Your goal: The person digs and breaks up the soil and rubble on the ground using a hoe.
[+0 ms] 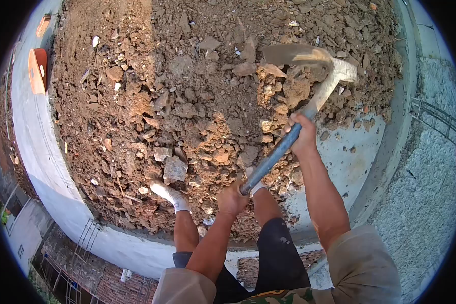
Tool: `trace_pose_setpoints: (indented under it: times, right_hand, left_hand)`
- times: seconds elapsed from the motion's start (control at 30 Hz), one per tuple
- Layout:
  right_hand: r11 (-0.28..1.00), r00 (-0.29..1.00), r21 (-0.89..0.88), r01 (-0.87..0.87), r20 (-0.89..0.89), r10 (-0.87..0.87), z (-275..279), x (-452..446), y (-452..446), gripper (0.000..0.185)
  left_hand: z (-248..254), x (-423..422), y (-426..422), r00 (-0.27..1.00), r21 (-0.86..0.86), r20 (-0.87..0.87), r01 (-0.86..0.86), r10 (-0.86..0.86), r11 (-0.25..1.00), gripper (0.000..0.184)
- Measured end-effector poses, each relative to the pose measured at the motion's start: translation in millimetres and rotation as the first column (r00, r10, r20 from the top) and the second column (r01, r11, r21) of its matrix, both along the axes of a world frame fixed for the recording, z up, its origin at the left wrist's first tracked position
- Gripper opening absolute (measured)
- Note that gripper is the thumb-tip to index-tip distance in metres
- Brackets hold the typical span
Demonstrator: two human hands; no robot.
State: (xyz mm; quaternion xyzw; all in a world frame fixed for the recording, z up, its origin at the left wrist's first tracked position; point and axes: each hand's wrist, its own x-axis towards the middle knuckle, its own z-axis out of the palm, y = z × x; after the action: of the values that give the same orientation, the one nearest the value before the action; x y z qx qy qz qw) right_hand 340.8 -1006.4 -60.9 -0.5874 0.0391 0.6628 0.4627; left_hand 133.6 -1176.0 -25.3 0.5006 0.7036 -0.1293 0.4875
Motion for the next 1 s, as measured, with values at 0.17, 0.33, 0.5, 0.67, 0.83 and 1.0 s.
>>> trace_pose_setpoints:
  times: [0.17, 0.33, 0.5, 0.67, 0.83, 1.0]
  right_hand:
    - [0.988, 0.994, 0.116, -0.102, 0.056, 0.096, -68, -43, 152, 0.012]
    - [0.926, 0.927, -0.268, -0.266, 0.192, 0.322, -81, -60, 40, 0.011]
    - [0.84, 0.942, -0.533, -0.103, 0.22, 0.255, -58, -54, -138, 0.009]
    - [0.788, 0.975, -0.616, 0.005, 0.178, 0.133, -2, -59, -217, 0.009]
    - [0.929, 0.978, -0.37, -0.017, 0.186, 0.092, 16, -71, -126, 0.012]
    - [0.986, 0.985, 0.063, -0.154, 0.083, 0.148, -59, -102, 79, 0.01]
  left_hand:
    - [-52, -23, 122, 0.995, 0.094, 0.032, -0.098, 0.096, 0.991, 0.023]
    - [-38, -3, -3, 0.958, -0.234, 0.111, -0.232, 0.263, 0.944, 0.03]
    - [39, -34, -109, 0.977, -0.591, 0.163, -0.014, 0.137, 0.806, 0.042]
    - [61, -67, -205, 0.973, -0.535, 0.225, 0.086, 0.044, 0.84, 0.04]
    - [20, -70, -137, 0.976, -0.337, 0.213, 0.031, 0.045, 0.941, 0.041]
    - [-59, -102, 62, 0.996, -0.037, 0.042, -0.076, 0.078, 0.996, 0.026]
